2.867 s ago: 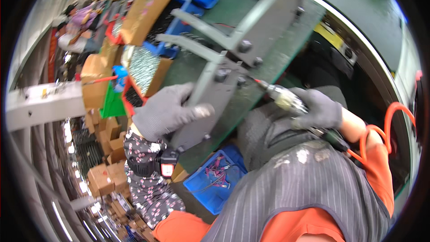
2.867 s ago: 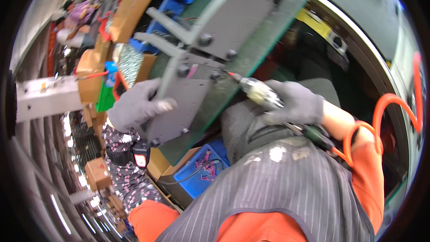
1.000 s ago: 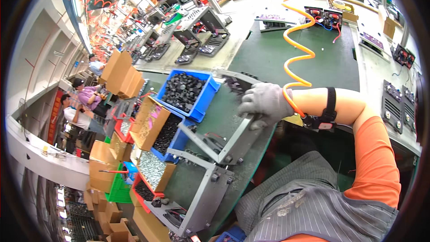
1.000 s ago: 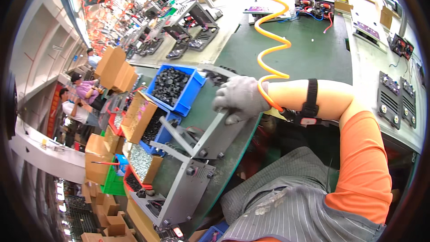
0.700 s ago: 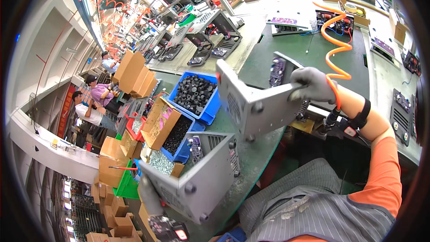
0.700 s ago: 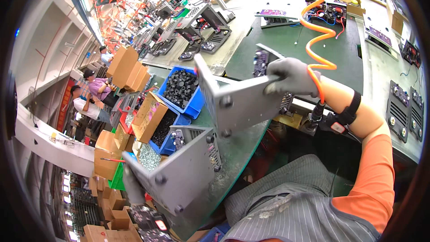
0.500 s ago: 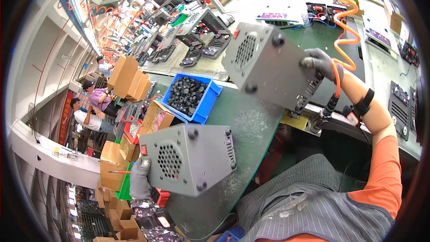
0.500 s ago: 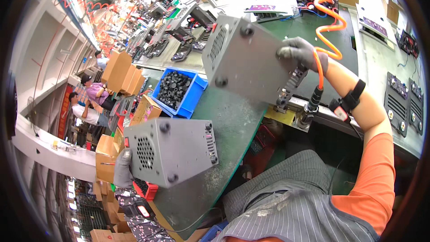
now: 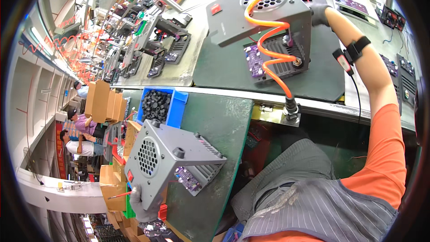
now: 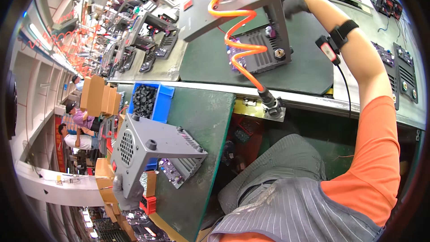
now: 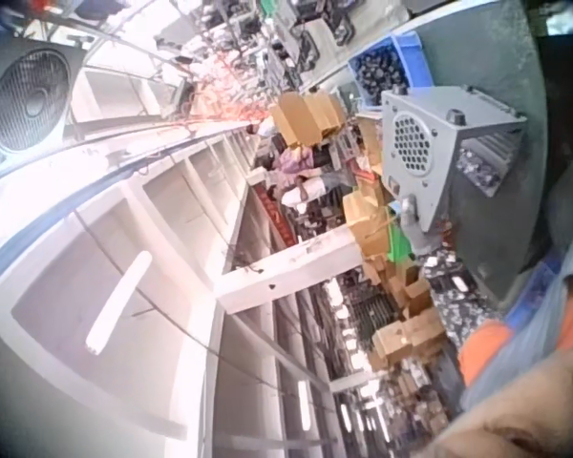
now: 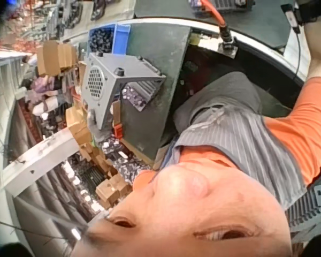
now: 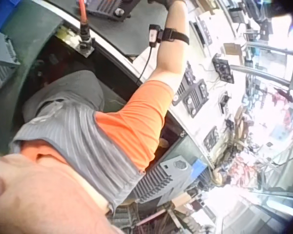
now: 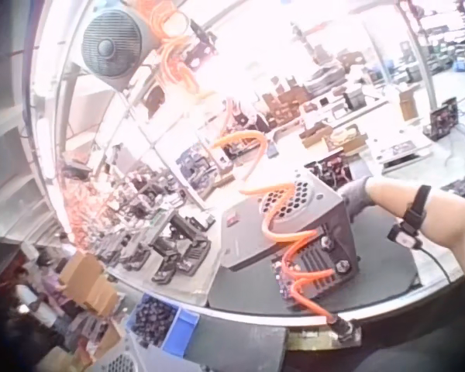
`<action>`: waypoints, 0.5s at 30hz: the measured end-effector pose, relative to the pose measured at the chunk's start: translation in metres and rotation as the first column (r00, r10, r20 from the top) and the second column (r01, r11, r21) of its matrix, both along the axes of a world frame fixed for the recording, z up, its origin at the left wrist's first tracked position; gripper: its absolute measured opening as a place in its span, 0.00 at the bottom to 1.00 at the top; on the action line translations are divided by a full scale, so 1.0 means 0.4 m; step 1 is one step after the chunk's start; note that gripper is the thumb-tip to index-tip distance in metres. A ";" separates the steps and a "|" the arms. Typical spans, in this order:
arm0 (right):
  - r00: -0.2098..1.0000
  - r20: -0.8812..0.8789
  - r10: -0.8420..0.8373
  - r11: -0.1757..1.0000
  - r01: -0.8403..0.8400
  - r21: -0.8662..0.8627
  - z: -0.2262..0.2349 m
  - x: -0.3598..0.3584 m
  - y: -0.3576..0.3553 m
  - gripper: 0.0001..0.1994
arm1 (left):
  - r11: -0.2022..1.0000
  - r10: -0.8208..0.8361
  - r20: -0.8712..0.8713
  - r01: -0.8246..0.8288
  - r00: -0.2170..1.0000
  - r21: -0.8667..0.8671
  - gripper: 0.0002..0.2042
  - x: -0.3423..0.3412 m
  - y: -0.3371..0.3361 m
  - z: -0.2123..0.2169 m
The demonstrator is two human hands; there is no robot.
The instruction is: Assemble and fasten metal enclosures for power supplies or inverters using an electric screwdriver.
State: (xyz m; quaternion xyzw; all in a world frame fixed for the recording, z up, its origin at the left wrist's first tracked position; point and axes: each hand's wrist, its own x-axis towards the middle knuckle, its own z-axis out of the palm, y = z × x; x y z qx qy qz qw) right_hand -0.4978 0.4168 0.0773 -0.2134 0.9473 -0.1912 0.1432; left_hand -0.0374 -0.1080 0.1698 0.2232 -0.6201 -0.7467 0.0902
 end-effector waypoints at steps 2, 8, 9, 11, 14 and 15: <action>0.951 0.297 0.091 0.938 -0.182 0.294 0.062 0.120 -0.055 0.45 | 0.998 0.046 -0.050 -0.044 0.998 0.035 0.30 0.008 -0.015 -0.007; 0.969 -0.244 -0.040 0.999 0.041 0.002 -0.098 0.263 -0.096 0.22 | 0.944 0.269 -0.188 -0.297 0.945 -0.142 0.19 -0.190 0.212 0.052; 0.968 -0.248 -0.043 0.999 0.044 0.001 -0.099 0.251 -0.089 0.22 | 0.955 0.204 -0.172 -0.235 0.964 -0.179 0.19 -0.224 0.229 0.068; 0.954 -0.233 -0.189 0.980 0.196 0.009 -0.102 0.192 -0.066 0.17 | 0.951 0.196 -0.192 -0.234 0.962 -0.202 0.17 -0.304 0.278 0.086; 0.867 0.112 -0.486 0.803 0.493 -0.336 -0.099 0.111 0.008 0.12 | 0.996 0.053 -0.265 -0.071 0.963 -0.057 0.15 -0.437 0.282 0.070; 0.917 -0.058 -0.395 0.812 0.319 -0.489 -0.210 0.038 0.121 0.10 | 0.997 0.072 -0.266 -0.077 0.961 -0.011 0.12 -0.510 0.348 0.065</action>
